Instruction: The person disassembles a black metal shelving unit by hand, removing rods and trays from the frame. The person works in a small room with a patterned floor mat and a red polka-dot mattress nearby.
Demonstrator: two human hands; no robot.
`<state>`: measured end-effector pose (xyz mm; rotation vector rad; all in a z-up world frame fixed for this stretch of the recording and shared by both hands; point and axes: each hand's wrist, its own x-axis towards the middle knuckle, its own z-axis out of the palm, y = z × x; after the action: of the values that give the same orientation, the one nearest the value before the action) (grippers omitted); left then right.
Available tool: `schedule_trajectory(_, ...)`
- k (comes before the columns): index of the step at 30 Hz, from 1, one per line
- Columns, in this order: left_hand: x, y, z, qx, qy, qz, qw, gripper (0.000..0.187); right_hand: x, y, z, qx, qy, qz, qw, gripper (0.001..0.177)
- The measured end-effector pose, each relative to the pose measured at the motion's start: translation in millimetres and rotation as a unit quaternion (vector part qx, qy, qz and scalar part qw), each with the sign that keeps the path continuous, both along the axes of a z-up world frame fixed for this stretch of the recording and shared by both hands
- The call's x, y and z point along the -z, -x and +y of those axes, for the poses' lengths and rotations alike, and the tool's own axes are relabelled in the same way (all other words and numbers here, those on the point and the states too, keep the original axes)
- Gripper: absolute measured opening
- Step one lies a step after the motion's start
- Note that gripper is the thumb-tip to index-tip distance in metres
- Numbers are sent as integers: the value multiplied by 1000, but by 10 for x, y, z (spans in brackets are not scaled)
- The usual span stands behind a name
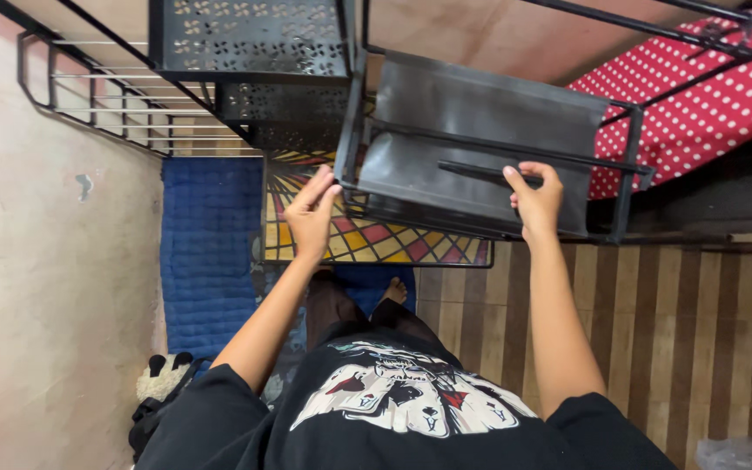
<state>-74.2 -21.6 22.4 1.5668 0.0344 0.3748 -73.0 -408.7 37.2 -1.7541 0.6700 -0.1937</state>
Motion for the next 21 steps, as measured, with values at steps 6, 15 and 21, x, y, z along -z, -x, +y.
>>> schedule_trajectory(6,-386,91,-212,-108,-243,0,964,16,-257,172,-161,-98,341,-119,927,25)
schedule_trajectory(15,-887,142,-1514,178,-276,-177,928,47,-1352,713,-105,42,437,-270,857,28)
schedule_trajectory(21,-903,211,-2760,405,-165,-174,882,50,-1571,996,-692,137,353,-350,857,22)
